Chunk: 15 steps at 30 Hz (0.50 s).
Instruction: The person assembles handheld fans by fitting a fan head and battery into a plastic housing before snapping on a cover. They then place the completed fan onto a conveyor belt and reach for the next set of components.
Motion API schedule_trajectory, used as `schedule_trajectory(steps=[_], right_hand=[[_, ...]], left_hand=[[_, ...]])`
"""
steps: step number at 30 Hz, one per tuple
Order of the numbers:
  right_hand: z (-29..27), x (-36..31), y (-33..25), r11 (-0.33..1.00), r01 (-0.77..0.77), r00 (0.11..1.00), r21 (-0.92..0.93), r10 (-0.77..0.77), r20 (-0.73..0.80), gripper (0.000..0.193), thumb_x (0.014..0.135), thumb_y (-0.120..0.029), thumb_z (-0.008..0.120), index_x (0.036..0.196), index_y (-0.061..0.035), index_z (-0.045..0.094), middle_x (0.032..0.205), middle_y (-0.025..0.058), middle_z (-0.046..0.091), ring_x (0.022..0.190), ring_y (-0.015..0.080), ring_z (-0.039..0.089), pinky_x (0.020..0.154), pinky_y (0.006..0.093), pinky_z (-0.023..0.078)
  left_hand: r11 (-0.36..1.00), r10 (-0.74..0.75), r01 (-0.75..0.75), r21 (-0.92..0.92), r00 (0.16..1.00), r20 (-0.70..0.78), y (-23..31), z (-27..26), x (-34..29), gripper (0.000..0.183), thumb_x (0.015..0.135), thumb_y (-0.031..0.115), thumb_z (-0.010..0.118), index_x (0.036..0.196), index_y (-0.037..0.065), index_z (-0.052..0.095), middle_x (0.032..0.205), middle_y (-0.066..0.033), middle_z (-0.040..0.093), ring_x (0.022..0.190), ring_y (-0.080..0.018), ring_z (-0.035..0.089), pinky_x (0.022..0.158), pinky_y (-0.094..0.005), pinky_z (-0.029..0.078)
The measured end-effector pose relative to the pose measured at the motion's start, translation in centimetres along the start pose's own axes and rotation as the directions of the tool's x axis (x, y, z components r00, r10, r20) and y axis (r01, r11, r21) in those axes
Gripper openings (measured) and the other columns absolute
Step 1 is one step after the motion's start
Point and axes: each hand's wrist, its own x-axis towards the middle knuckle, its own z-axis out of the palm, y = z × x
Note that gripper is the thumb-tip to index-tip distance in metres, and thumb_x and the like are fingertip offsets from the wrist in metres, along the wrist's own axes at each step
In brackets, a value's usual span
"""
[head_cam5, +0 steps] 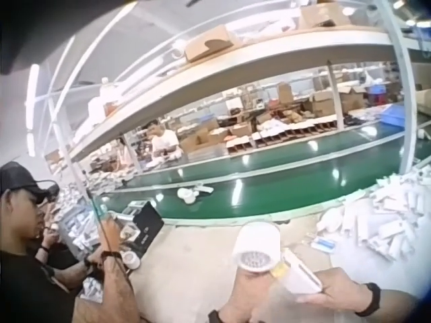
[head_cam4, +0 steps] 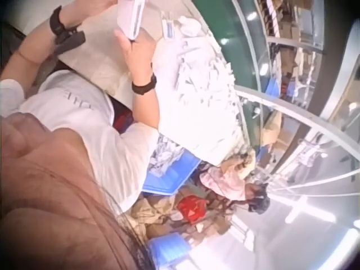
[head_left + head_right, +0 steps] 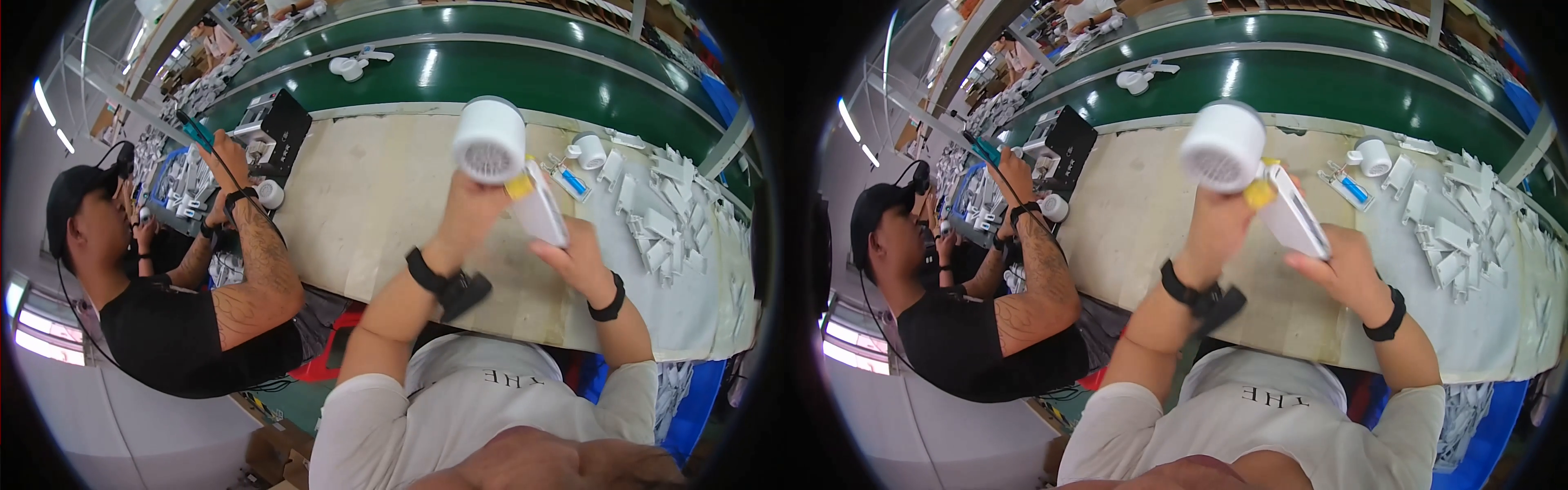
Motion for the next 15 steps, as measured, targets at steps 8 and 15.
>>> schedule_trajectory(steps=[8, 15], right_hand=[[1.4, 2.1, 1.1, 0.943, 0.155, 0.913, -0.295, -0.022, 0.408, 0.028, 0.075, -0.022, 0.062, 0.096, -0.0030, 0.061, 0.088, 0.0143, 0.063, 0.085, 0.0315, 0.058, 0.075, 0.0391, 0.046], [4.8, 6.9, 2.8, 0.946, 0.089, 0.933, -0.310, 0.030, 0.358, 0.028, 0.074, -0.022, 0.062, 0.095, -0.0029, 0.062, 0.088, 0.0141, 0.062, 0.087, 0.0315, 0.057, 0.076, 0.0392, 0.045]], left_hand=[[-0.197, -0.379, 0.211, 0.958, 0.884, -0.272, 2.4, -20.4, 4.3, 0.045, 0.059, 0.024, 0.074, 0.094, -0.002, 0.063, 0.093, -0.0207, 0.063, 0.082, -0.0332, 0.062, 0.071, -0.0369, 0.049], [-0.337, -0.641, 0.093, 0.937, 0.706, -0.301, 10.8, -20.4, 13.2, 0.062, 0.060, 0.030, 0.071, 0.110, -0.002, 0.054, 0.103, -0.0216, 0.060, 0.092, -0.0332, 0.059, 0.078, -0.0367, 0.047]])
